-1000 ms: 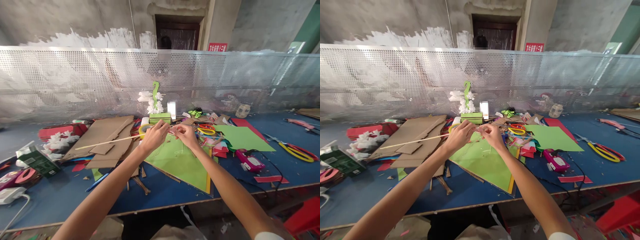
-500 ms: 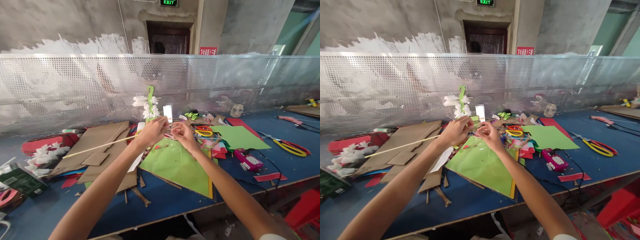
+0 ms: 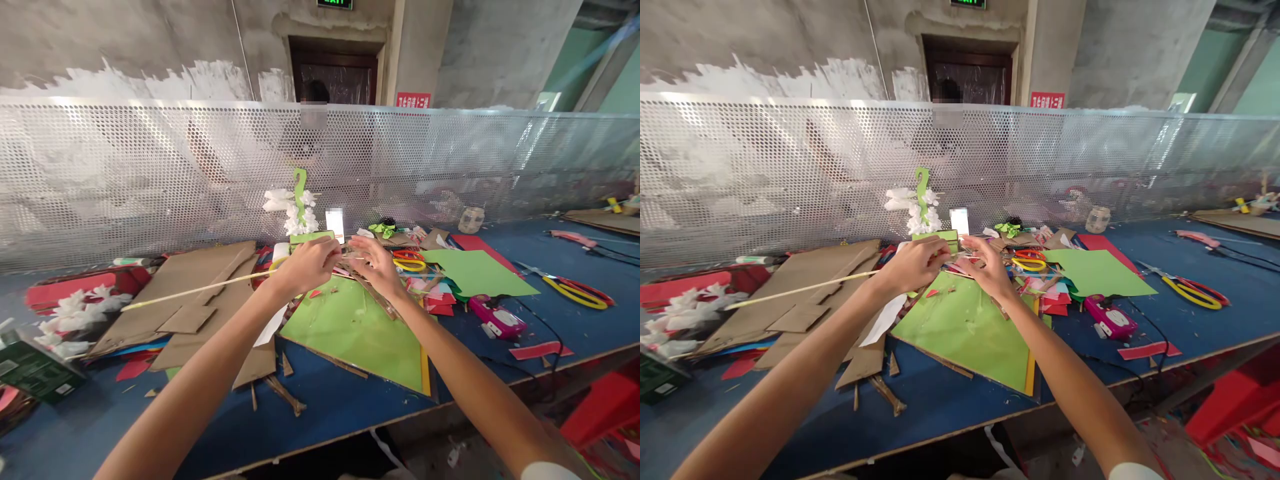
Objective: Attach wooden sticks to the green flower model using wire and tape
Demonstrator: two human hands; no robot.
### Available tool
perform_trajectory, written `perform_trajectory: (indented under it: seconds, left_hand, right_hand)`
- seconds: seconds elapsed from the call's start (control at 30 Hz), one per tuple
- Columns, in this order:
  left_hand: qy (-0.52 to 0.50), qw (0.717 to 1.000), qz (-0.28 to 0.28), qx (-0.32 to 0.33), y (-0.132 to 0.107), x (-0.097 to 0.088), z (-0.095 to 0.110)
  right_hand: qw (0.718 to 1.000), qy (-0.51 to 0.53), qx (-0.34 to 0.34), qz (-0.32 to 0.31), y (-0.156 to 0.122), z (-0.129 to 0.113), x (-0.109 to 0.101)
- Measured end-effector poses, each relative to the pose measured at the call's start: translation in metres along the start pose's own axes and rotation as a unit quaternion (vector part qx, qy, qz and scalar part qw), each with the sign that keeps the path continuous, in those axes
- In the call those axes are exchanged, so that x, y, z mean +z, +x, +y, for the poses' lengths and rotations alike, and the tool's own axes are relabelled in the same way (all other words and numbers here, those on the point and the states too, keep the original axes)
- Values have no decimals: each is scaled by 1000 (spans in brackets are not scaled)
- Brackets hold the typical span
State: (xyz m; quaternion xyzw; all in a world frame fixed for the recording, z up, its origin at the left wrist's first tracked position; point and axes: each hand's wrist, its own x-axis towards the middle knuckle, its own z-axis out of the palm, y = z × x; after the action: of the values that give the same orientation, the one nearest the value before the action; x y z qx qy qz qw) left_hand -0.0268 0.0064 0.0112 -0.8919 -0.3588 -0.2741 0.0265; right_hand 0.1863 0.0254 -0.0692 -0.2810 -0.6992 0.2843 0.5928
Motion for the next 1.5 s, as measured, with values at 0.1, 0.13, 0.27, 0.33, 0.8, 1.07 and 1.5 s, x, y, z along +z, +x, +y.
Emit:
perform_trajectory:
  seconds: [0.1, 0.13, 0.27, 0.33, 0.8, 1.07, 1.5]
  left_hand:
    - [-7, 1000, -17, 12, 0, 1, 1]
    - [-9, 1000, -17, 15, 0, 2, 1]
    - [-21, 1000, 13, 17, 0, 2, 2]
    - [-27, 999, 30, 16, 0, 0, 3]
    - [-113, 992, -17, -56, 1, -7, 10]
    - [-115, 991, 13, -72, 3, 0, 9]
    - [-86, 994, 54, -33, 3, 10, 13]
  right_hand:
    - [998, -53, -32, 5, 0, -5, -1]
    - [997, -66, -34, 6, -1, -5, -1]
    - [998, -56, 0, -3, -2, -1, -3]
    - [999, -37, 14, -21, 0, 3, -4]
    - [996, 49, 68, -30, -3, -4, 7]
    - [991, 84, 103, -24, -3, -10, 11]
    - [985, 130, 115, 2, -2, -4, 13]
